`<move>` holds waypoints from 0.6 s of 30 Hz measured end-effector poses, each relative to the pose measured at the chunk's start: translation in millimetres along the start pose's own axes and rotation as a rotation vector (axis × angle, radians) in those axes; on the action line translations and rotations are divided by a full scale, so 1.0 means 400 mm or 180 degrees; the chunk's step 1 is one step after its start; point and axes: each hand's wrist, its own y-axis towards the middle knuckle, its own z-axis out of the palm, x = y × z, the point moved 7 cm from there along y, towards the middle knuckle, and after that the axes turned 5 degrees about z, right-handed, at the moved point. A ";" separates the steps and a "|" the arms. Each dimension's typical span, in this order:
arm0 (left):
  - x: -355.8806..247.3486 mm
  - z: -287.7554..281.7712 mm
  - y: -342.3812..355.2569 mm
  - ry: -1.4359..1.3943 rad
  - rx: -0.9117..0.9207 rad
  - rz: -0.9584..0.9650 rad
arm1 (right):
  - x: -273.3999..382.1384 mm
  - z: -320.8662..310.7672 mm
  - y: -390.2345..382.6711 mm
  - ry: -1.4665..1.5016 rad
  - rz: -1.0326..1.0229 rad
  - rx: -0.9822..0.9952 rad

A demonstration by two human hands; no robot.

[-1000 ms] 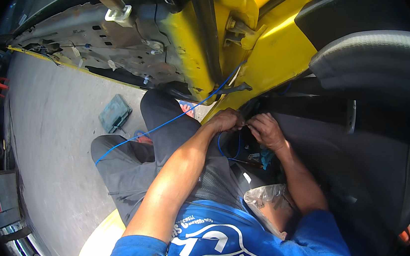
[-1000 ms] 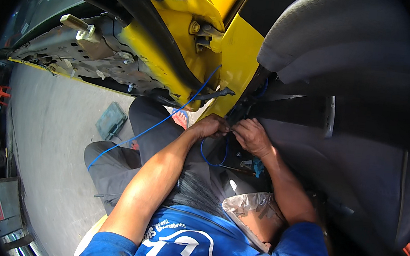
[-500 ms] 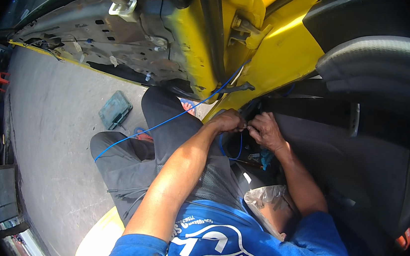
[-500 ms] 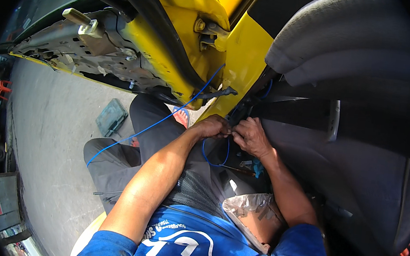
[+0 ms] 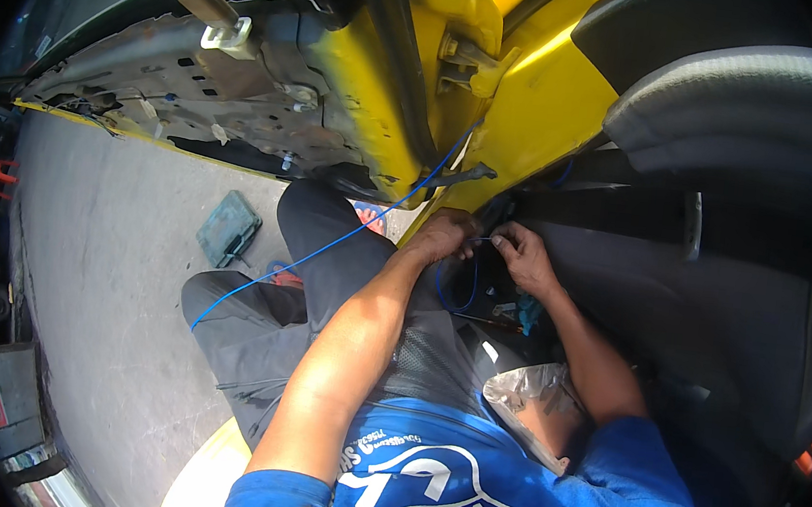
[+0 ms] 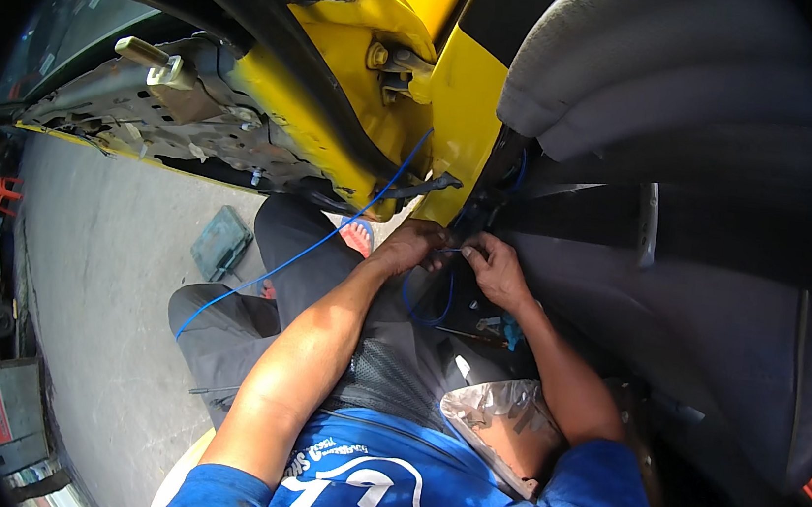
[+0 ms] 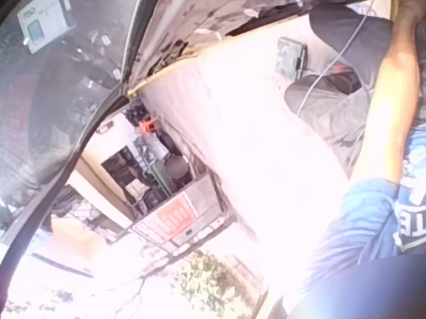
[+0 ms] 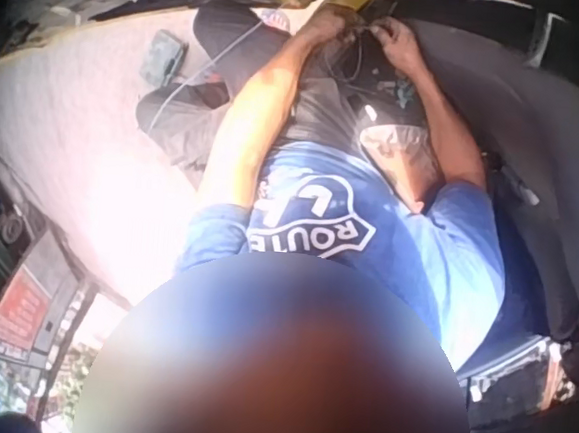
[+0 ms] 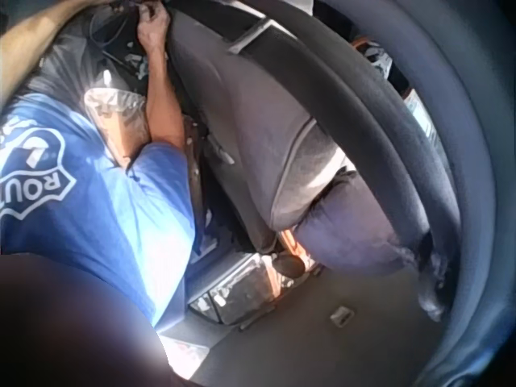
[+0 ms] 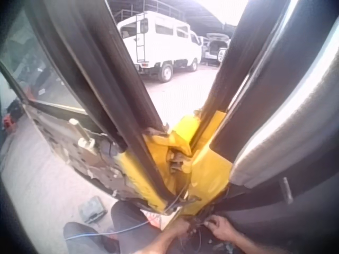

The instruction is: The person routes a blue wire through the interior door jamb of a yellow car, then strips the wire ends and connects them to a small black connector near the driver seat. The person works by hand, pulling the wire through the door frame and securing the connection.

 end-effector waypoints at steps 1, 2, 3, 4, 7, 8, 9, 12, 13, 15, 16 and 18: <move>0.003 0.000 -0.001 -0.0356 0.0034 -0.0140 | 0.012 -0.007 -0.005 -0.0105 -0.0131 -0.0045; 0.004 0.004 -0.002 -0.0711 0.0050 -0.0250 | 0.023 -0.011 -0.010 -0.0221 -0.0236 -0.0064; 0.004 0.008 -0.003 -0.0649 0.0115 -0.0307 | 0.039 -0.014 -0.013 -0.0343 -0.0452 -0.0105; 0.004 0.012 -0.004 -0.0584 0.0168 -0.0332 | 0.053 -0.016 -0.016 -0.0478 -0.0639 -0.0126; -0.001 0.023 -0.005 -0.0549 0.0297 -0.0286 | 0.082 -0.014 -0.021 -0.0766 -0.1038 -0.0163; 0.000 0.023 -0.005 -0.0524 0.0304 -0.0274 | 0.089 -0.013 -0.021 -0.0853 -0.1118 -0.0182; -0.001 0.024 -0.006 -0.0596 0.0347 -0.0242 | 0.096 -0.013 -0.021 -0.0856 -0.1193 -0.0194; -0.001 0.021 -0.003 -0.0673 0.0398 -0.0199 | 0.105 -0.022 -0.019 -0.0893 -0.1272 -0.0237; -0.001 0.022 -0.002 -0.0656 0.0435 -0.0169 | 0.103 -0.023 -0.017 -0.0895 -0.1258 -0.0226; -0.014 0.023 -0.001 -0.0412 0.0421 0.0108 | 0.095 -0.023 -0.017 -0.0916 -0.1216 -0.0213; -0.018 0.026 0.000 -0.0200 0.0352 0.0191 | 0.090 -0.021 -0.016 -0.0936 -0.1216 -0.0220; -0.060 0.025 -0.006 0.0894 0.0001 0.0876 | 0.077 -0.018 -0.010 -0.0959 -0.1188 -0.0344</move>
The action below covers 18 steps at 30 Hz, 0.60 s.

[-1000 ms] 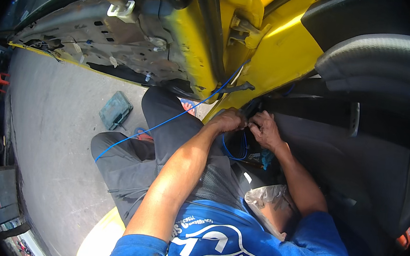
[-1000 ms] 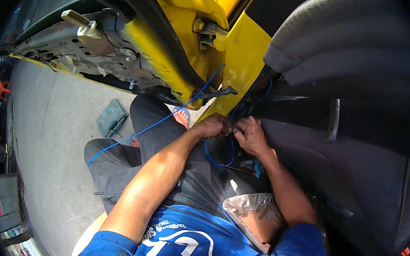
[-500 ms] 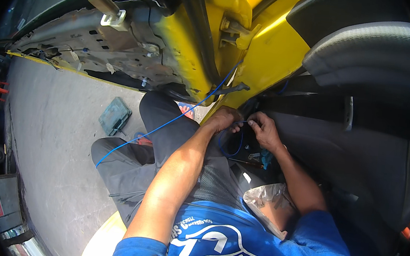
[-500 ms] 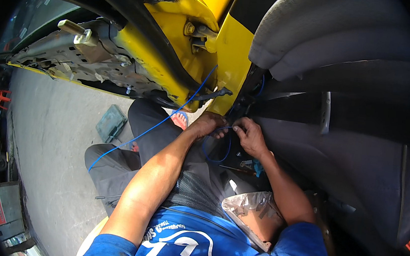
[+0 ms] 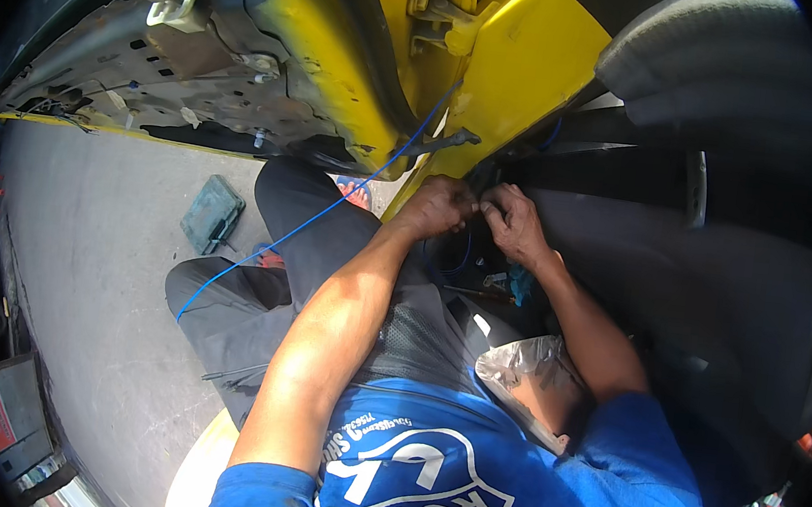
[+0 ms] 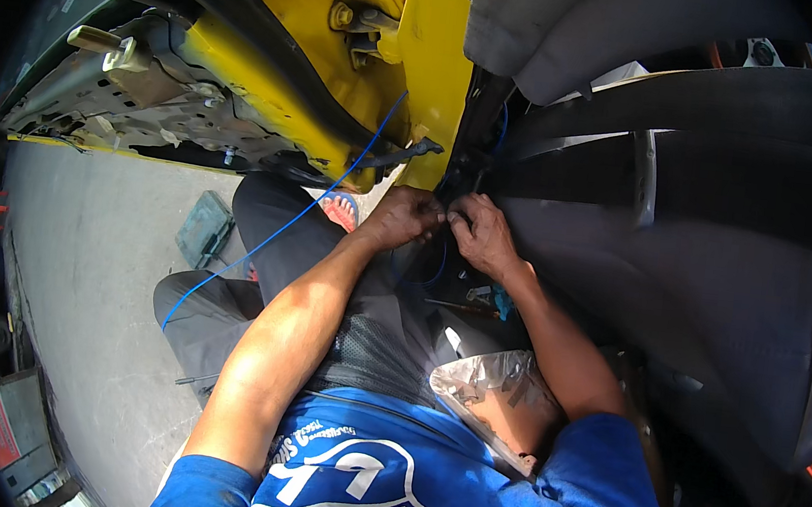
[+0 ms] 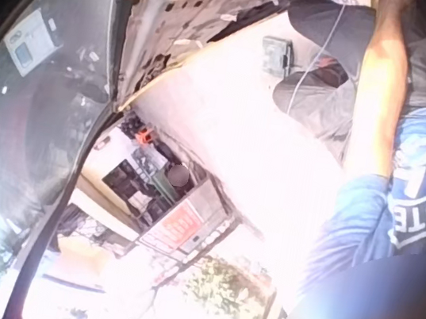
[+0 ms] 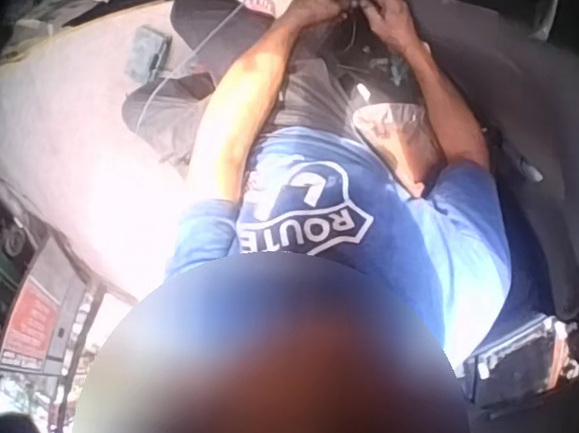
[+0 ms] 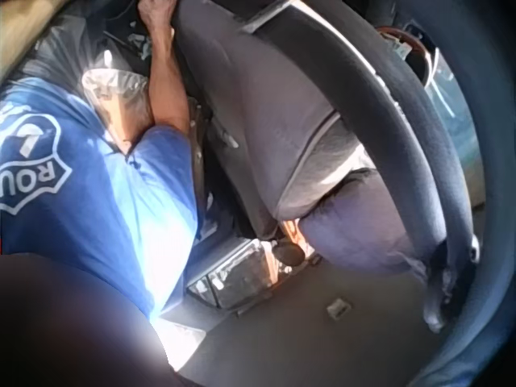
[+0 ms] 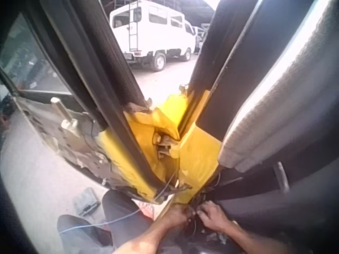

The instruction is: The person routes a blue wire through the interior door jamb of a yellow car, then strips the wire ends and connects them to a small black connector near the driver seat. The person works by hand, pulling the wire through the door frame and securing the connection.

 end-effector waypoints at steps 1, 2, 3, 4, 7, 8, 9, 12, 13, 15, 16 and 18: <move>-0.042 -0.002 -0.001 0.0887 -0.0229 0.0588 | -0.030 0.014 0.002 0.0104 0.0444 0.0139; -0.085 0.003 -0.009 0.1774 -0.0456 0.1175 | -0.058 0.026 0.004 0.0239 0.0836 0.0207; -0.091 0.017 -0.008 0.1853 -0.0297 0.1172 | -0.081 0.041 0.005 0.0403 0.1173 0.0323; -0.097 0.030 -0.005 0.1930 -0.0144 0.1173 | -0.114 0.057 0.005 0.1006 0.1713 0.0541; -0.119 0.044 -0.006 0.2160 -0.0001 0.1314 | -0.157 0.090 -0.020 0.2442 0.2937 0.1160; -0.131 0.041 -0.011 0.2167 -0.0057 0.1503 | -0.145 0.091 -0.013 0.2505 0.2733 0.1185; -0.121 0.026 -0.009 0.2028 -0.0158 0.1259 | -0.149 0.077 -0.012 0.2386 0.2748 0.1037; -0.095 -0.007 -0.021 0.1601 -0.0368 0.0907 | -0.103 0.054 -0.011 0.1548 0.1773 0.0786; -0.084 -0.009 -0.023 0.1604 -0.0300 0.0802 | -0.103 0.051 -0.016 0.1441 0.1770 0.0660; -0.075 -0.003 -0.024 0.1622 -0.0179 0.0737 | -0.101 0.050 -0.022 0.1356 0.1590 0.0580; -0.078 0.002 -0.021 0.1647 -0.0143 0.0794 | -0.113 0.058 -0.027 0.1270 0.1721 0.0675; -0.091 0.014 -0.015 0.1770 -0.0069 0.0922 | -0.127 0.062 -0.019 0.1242 0.1645 0.0749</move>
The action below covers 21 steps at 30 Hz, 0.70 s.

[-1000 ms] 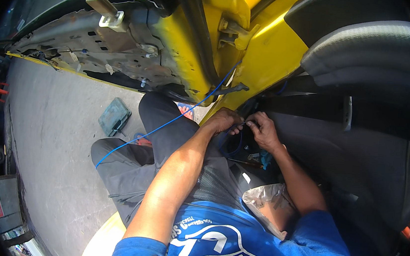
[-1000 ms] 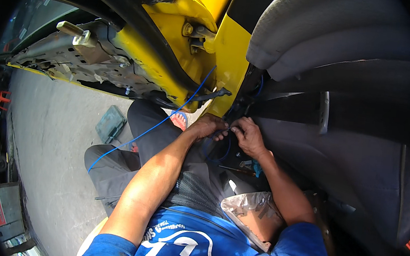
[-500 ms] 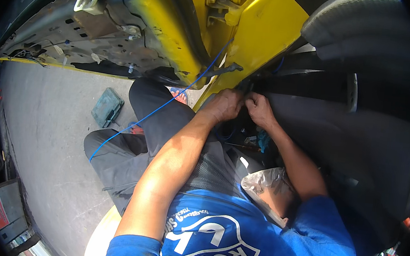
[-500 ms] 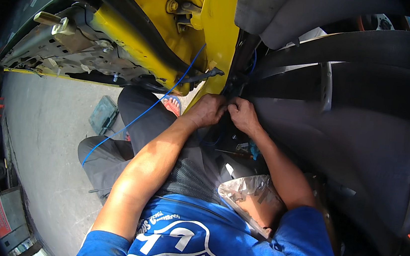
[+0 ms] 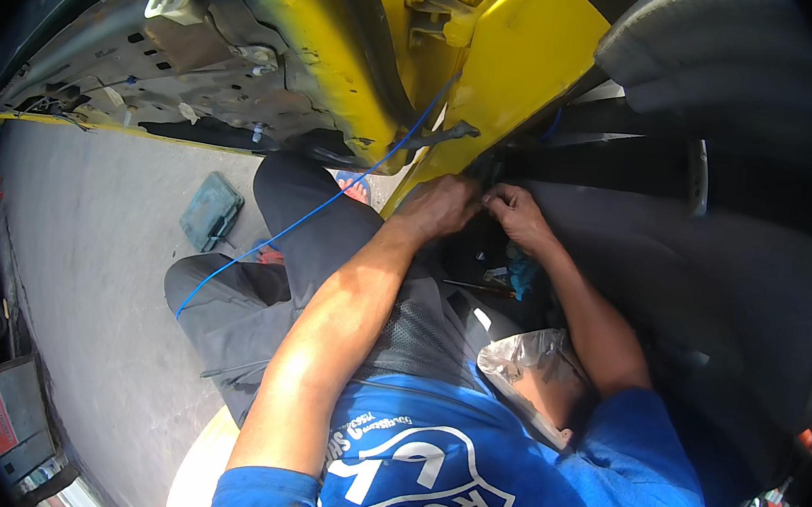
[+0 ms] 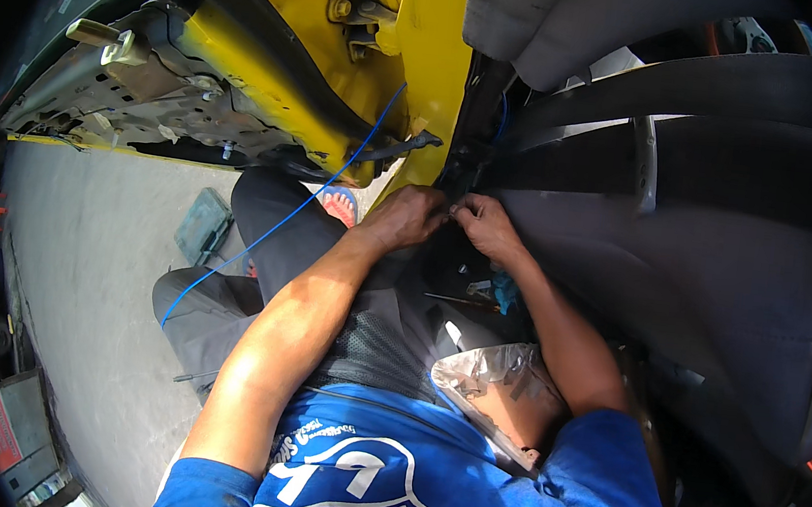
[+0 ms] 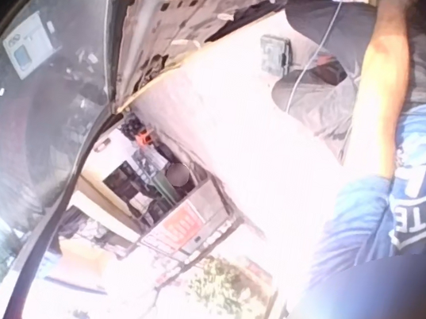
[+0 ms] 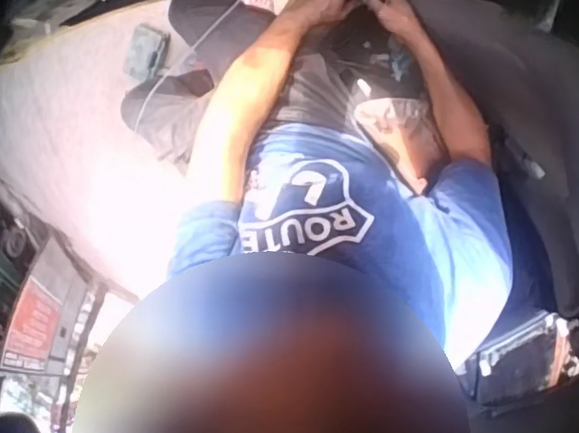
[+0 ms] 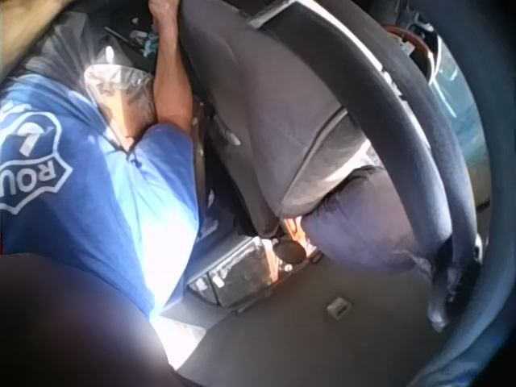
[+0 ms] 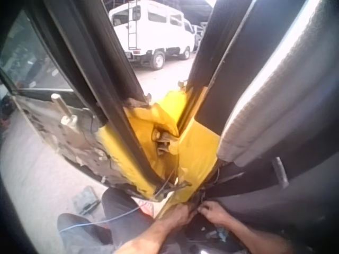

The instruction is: The person routes a blue wire through the interior door jamb of a yellow car, then strips the wire ends and connects them to a small black connector near the driver seat. The person works by hand, pulling the wire through the door frame and securing the connection.

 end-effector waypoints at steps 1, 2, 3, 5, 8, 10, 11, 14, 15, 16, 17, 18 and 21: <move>-0.010 0.001 0.006 0.0095 0.0039 0.0068 | -0.018 -0.004 0.011 0.0052 0.0280 0.0037; -0.020 -0.001 0.009 0.0195 0.0037 0.0134 | -0.029 -0.005 0.022 0.0133 0.0494 0.0076; -0.027 0.000 0.012 0.0214 0.0088 0.0146 | -0.045 -0.006 0.027 0.0143 0.0862 0.0133; -0.038 -0.006 0.013 0.0270 0.0045 0.0174 | -0.032 -0.004 0.026 0.0501 0.0938 0.0352; 0.003 -0.016 0.003 0.0095 -0.0199 -0.0335 | 0.048 -0.027 0.000 -0.0157 0.0074 -0.0167; 0.039 0.004 0.000 -0.0142 -0.0144 -0.0551 | 0.114 -0.022 -0.042 -0.0649 -0.0806 -0.0525; 0.067 0.007 -0.005 -0.0193 -0.0230 -0.0759 | 0.147 -0.010 -0.061 -0.0716 -0.1307 -0.0462; 0.082 0.050 0.001 -0.0354 -0.0010 -0.0521 | 0.182 0.013 -0.087 -0.1560 -0.1935 -0.0511; 0.078 0.059 0.006 -0.0349 0.0003 -0.0415 | 0.180 0.012 -0.085 -0.1676 -0.1965 -0.0486; 0.082 0.068 0.008 -0.0339 0.0061 -0.0440 | 0.176 0.021 -0.085 -0.1789 -0.2078 -0.0384; 0.078 0.072 0.011 -0.0289 0.0074 -0.0405 | 0.170 0.022 -0.086 -0.1882 -0.2135 -0.0345; 0.071 0.077 0.017 -0.0384 0.0073 -0.0372 | 0.160 0.018 -0.079 -0.2055 -0.2115 -0.0383; 0.058 0.074 0.029 -0.0219 -0.0063 -0.0328 | 0.136 0.022 -0.059 -0.2202 -0.2033 -0.0093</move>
